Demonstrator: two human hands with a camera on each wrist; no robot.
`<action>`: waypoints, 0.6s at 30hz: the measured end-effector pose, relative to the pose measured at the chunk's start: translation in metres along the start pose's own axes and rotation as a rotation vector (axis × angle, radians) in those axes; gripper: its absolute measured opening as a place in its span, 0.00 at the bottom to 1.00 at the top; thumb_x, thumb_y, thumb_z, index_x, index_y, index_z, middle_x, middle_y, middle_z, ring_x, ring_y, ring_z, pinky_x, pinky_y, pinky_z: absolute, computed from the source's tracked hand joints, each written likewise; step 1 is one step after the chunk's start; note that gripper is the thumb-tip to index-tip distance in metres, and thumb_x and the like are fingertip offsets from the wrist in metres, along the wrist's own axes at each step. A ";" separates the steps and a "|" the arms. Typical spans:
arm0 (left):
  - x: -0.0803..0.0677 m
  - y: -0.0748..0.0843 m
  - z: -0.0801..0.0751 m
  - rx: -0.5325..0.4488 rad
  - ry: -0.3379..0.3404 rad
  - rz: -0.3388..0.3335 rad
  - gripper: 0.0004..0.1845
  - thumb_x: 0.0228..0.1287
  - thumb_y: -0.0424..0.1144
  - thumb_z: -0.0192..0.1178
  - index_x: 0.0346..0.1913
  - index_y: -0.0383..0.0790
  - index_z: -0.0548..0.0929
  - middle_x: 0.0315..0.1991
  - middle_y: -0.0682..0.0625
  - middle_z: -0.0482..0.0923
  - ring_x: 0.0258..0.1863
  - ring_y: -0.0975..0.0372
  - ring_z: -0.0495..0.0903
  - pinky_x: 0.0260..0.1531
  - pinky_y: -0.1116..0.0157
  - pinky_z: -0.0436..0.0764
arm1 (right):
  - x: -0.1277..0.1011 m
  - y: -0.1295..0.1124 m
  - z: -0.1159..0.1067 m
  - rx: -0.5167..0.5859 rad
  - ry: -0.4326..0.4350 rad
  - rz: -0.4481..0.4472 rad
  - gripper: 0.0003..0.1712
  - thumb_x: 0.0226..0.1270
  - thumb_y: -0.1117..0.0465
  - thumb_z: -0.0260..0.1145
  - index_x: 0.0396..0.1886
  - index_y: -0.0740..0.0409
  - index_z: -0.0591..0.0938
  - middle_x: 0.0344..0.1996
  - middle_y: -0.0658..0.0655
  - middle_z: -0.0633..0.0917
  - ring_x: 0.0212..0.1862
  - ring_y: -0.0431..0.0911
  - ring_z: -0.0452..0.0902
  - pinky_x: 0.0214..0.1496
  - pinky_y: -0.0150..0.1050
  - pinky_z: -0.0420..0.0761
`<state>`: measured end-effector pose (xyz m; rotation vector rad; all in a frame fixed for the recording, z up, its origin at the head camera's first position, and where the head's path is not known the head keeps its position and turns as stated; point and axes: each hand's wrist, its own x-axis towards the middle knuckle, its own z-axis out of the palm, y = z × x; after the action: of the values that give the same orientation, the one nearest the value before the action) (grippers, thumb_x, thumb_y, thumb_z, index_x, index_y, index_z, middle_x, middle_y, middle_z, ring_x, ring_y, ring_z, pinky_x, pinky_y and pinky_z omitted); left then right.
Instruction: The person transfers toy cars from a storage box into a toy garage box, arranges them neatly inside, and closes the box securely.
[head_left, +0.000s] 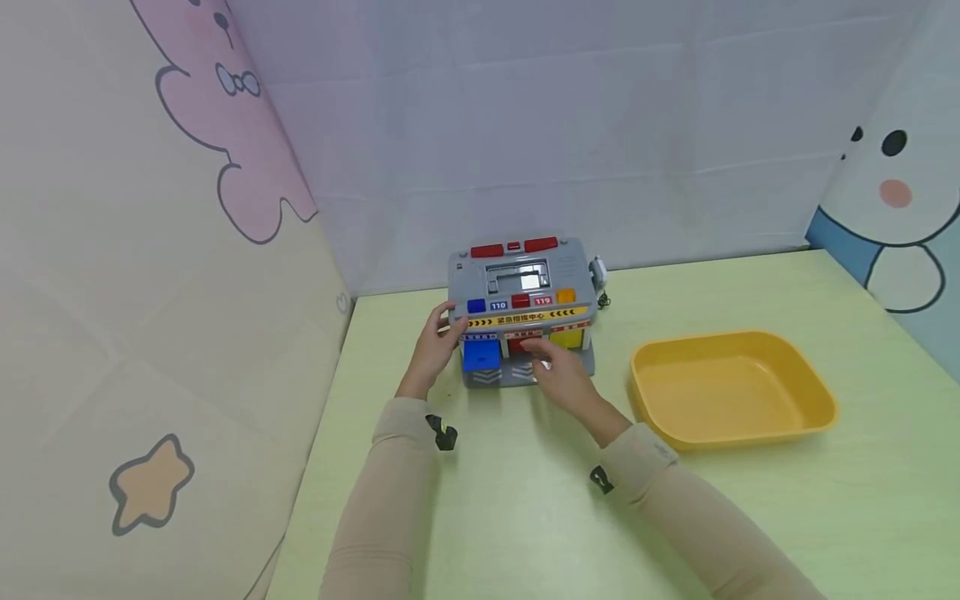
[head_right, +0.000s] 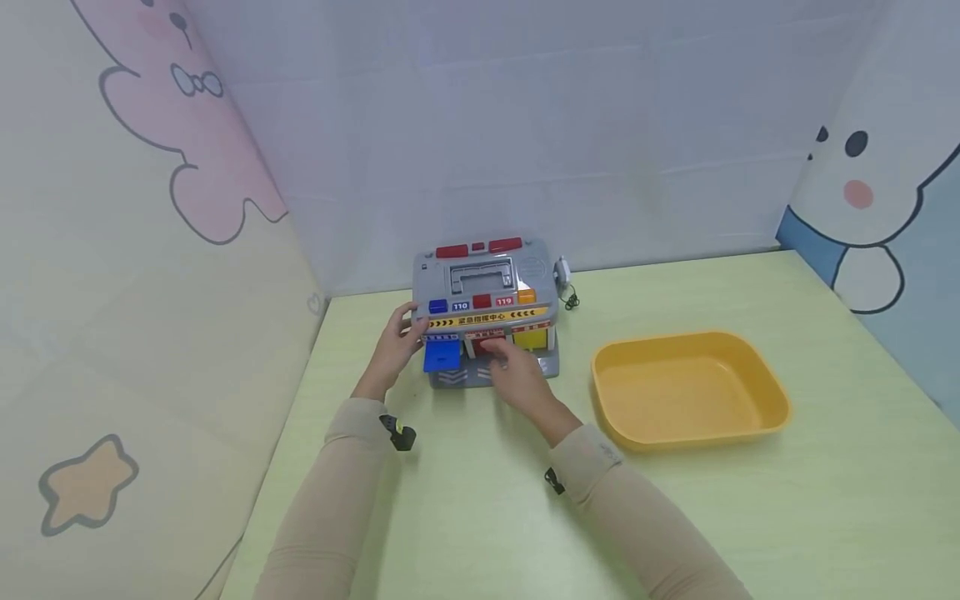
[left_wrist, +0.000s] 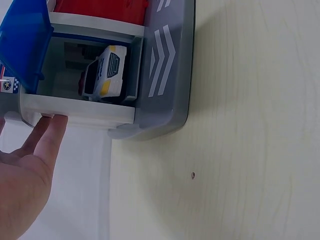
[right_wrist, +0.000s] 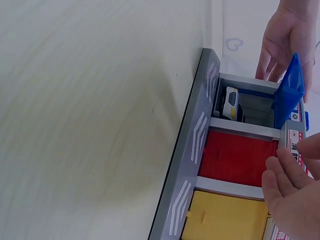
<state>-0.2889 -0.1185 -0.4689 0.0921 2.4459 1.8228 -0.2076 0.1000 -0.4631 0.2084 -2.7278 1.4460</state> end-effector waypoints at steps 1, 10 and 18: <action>0.000 0.000 0.000 -0.005 -0.004 0.002 0.34 0.52 0.65 0.54 0.63 0.60 0.61 0.59 0.45 0.63 0.54 0.57 0.69 0.49 0.61 0.72 | 0.000 0.000 -0.001 0.005 0.005 -0.002 0.18 0.64 0.67 0.54 0.53 0.53 0.75 0.51 0.52 0.77 0.54 0.50 0.69 0.51 0.46 0.71; -0.003 0.000 -0.002 -0.031 -0.022 0.027 0.32 0.54 0.61 0.56 0.62 0.61 0.62 0.59 0.45 0.63 0.53 0.57 0.69 0.49 0.62 0.71 | -0.002 0.004 -0.016 0.044 0.059 -0.041 0.16 0.62 0.69 0.53 0.49 0.57 0.77 0.47 0.54 0.78 0.49 0.48 0.71 0.49 0.44 0.71; -0.005 -0.001 -0.002 -0.017 -0.047 0.007 0.36 0.52 0.59 0.59 0.64 0.64 0.59 0.60 0.46 0.62 0.56 0.56 0.66 0.52 0.57 0.69 | 0.001 0.009 -0.027 0.055 0.198 -0.115 0.14 0.58 0.72 0.55 0.43 0.60 0.79 0.40 0.54 0.78 0.43 0.47 0.71 0.47 0.42 0.72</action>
<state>-0.2837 -0.1209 -0.4693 0.1412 2.4020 1.8222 -0.2100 0.1272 -0.4555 0.2079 -2.4801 1.4290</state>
